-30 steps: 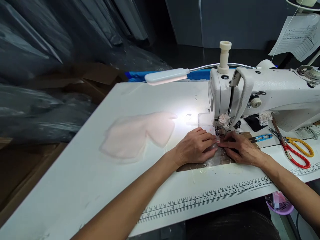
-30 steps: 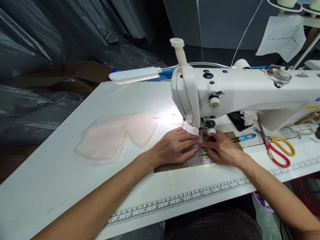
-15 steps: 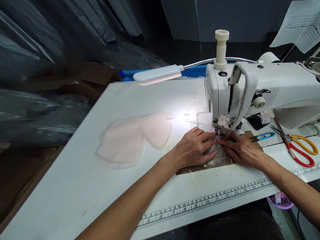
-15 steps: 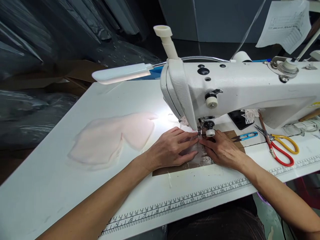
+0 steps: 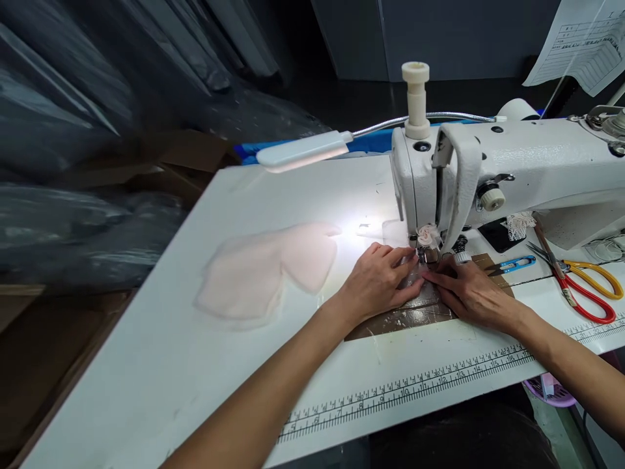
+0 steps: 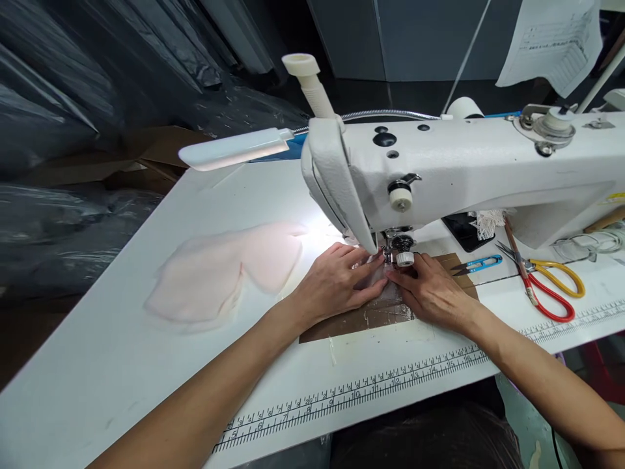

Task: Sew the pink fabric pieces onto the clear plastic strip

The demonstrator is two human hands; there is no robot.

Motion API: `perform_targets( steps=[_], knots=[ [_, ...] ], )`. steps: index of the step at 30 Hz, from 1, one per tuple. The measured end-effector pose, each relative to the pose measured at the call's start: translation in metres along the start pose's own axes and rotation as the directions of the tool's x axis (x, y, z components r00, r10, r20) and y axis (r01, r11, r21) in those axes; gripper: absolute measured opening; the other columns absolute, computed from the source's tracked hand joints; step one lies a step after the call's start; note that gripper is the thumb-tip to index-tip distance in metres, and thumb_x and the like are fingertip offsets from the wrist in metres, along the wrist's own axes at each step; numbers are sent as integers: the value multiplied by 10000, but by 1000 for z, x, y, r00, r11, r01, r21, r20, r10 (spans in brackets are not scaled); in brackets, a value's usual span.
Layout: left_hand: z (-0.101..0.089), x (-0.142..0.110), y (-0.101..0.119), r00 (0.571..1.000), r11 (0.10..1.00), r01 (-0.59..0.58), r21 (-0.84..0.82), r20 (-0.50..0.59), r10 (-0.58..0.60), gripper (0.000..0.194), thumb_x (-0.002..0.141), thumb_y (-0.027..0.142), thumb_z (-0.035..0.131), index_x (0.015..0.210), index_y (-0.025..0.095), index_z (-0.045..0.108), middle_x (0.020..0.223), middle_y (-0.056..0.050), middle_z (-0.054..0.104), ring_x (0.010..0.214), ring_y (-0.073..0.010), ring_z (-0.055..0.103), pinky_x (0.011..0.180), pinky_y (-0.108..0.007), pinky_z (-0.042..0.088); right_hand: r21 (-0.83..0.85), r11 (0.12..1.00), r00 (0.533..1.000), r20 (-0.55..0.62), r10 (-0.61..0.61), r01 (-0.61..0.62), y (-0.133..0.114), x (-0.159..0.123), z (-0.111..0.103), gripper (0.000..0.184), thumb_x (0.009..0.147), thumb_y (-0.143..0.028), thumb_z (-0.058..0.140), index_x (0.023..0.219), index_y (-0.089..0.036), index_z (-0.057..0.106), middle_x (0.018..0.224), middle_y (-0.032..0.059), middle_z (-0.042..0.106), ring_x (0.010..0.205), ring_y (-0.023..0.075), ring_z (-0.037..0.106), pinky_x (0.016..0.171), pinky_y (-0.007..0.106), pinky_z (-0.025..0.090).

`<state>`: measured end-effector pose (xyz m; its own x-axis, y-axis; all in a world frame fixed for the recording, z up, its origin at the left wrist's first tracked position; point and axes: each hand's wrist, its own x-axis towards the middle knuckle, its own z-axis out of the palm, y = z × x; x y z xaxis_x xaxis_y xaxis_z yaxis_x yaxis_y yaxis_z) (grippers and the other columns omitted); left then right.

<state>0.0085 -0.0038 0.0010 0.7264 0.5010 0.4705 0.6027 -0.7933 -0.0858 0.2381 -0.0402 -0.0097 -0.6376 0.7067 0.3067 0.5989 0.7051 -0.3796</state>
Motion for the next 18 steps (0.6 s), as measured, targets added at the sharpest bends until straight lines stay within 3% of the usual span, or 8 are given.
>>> perform_targets(
  steps=[7,10,14,18],
  knots=[
    [2,2,-1,998,998,51,-22,21,-51,301,942,411,527,1031,172,686,1031,-84,716,808,-213,609,758,-393,433,-6,1000,1000,-17,6,-6,1,2,-1,348,951,-202,455,1244,-175,641,1059,144,567,981,247,548,891,443,532],
    [-3,3,-13,999,998,44,-46,-28,-45,317,944,437,533,1033,168,674,1056,-104,708,873,-230,627,788,-408,456,111,993,999,-41,34,-29,2,2,-8,354,950,-199,456,1245,-177,650,1064,132,576,950,219,581,881,403,539],
    [-18,4,-30,993,993,98,-58,-54,-102,280,981,366,486,1029,159,669,1021,-113,709,868,-225,655,726,-371,490,259,954,980,-93,177,-148,7,4,-17,332,927,-183,472,1180,-189,688,958,74,616,806,168,605,790,339,544],
    [-25,1,-23,999,992,-23,-127,45,29,243,991,274,456,1021,169,673,994,-89,727,832,-200,676,702,-352,519,284,938,957,-153,248,-198,10,5,-19,304,894,-160,469,1049,-165,730,872,55,632,749,156,600,741,300,519]
  ],
)
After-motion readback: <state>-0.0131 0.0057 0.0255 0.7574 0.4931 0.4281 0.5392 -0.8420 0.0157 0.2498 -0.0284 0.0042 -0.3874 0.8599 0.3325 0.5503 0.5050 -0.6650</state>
